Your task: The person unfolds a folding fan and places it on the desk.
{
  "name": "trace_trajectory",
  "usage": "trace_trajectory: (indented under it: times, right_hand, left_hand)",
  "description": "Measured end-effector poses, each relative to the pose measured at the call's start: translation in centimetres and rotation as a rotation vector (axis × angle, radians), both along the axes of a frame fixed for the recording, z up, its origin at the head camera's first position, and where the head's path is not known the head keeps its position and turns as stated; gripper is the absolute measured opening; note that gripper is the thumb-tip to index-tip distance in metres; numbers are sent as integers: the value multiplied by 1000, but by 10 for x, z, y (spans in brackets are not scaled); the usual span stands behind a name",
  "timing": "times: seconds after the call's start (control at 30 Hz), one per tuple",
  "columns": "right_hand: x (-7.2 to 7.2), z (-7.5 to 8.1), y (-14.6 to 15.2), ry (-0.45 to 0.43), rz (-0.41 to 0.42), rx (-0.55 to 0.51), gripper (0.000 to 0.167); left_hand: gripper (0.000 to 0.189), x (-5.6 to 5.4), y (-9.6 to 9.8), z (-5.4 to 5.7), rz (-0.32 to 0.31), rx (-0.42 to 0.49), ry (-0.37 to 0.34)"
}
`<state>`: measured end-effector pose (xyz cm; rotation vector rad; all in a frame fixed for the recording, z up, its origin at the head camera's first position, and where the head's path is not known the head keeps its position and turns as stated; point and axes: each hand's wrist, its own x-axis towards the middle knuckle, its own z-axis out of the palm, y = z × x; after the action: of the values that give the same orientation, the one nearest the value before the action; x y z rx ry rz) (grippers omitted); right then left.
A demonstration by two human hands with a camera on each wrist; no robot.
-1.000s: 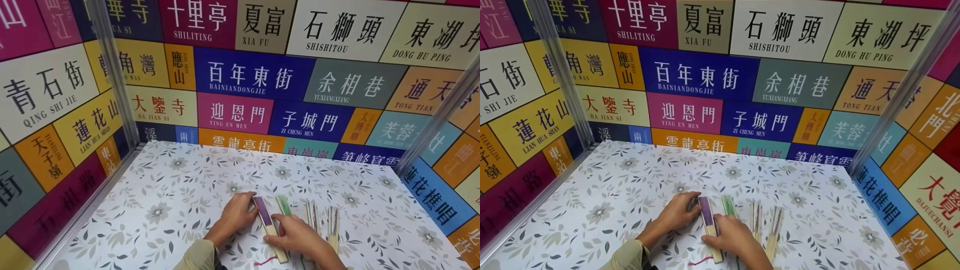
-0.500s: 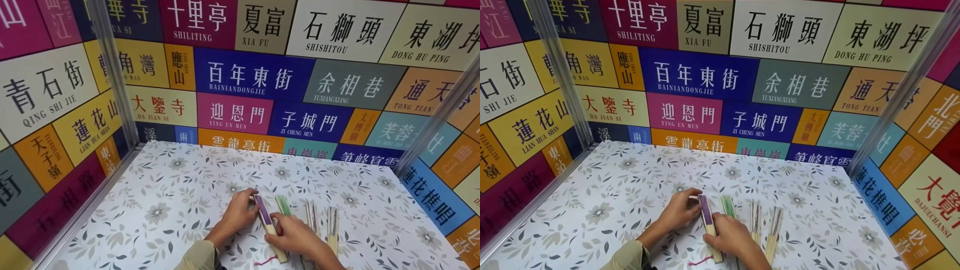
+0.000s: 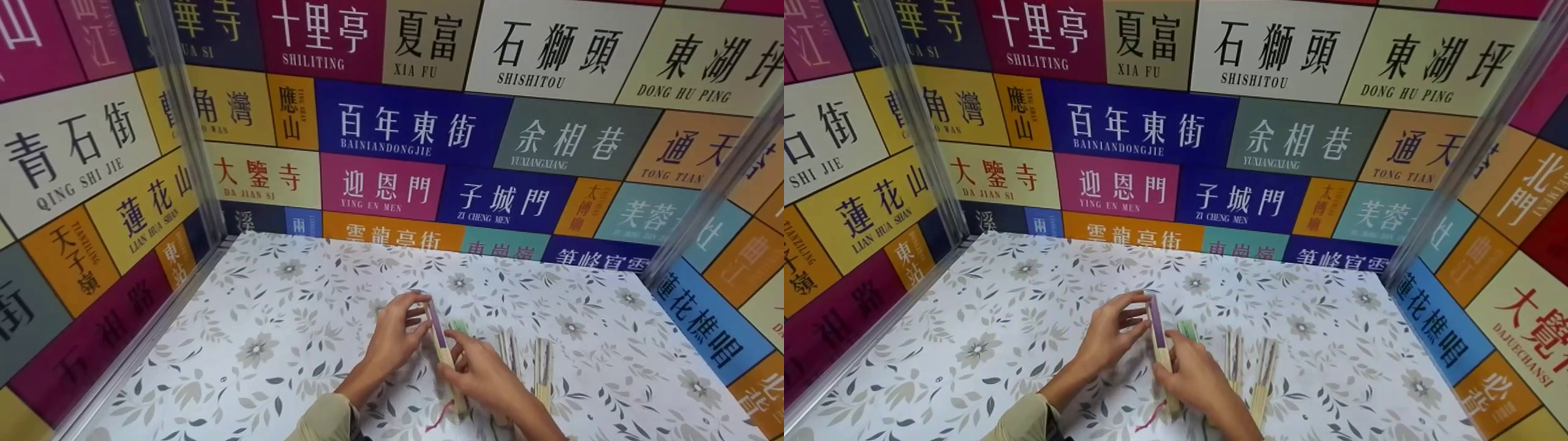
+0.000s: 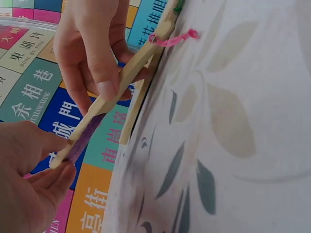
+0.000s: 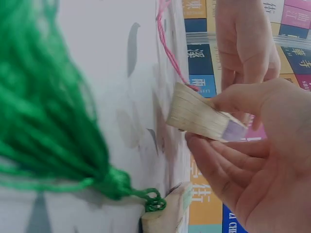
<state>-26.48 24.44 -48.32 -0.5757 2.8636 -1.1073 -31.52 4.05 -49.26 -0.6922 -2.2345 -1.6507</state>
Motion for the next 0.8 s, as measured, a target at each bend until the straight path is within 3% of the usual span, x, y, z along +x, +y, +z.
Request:
trace_trajectory:
  times: [0.23,0.37,0.6,0.8]
  right_hand:
    - [-1,11,0,26,-141,-158,53]
    - [0,16,-2,69,-215,-223,46]
    - [4,25,-3,100,-322,-355,37]
    - [7,33,-4,86,-297,-528,31]
  left_hand:
    - [80,9,6,12,-65,17,-6]
    - [86,14,10,16,-91,35,-41]
    - [67,18,14,19,-156,57,-118]
    - [44,19,16,23,-213,142,-160]
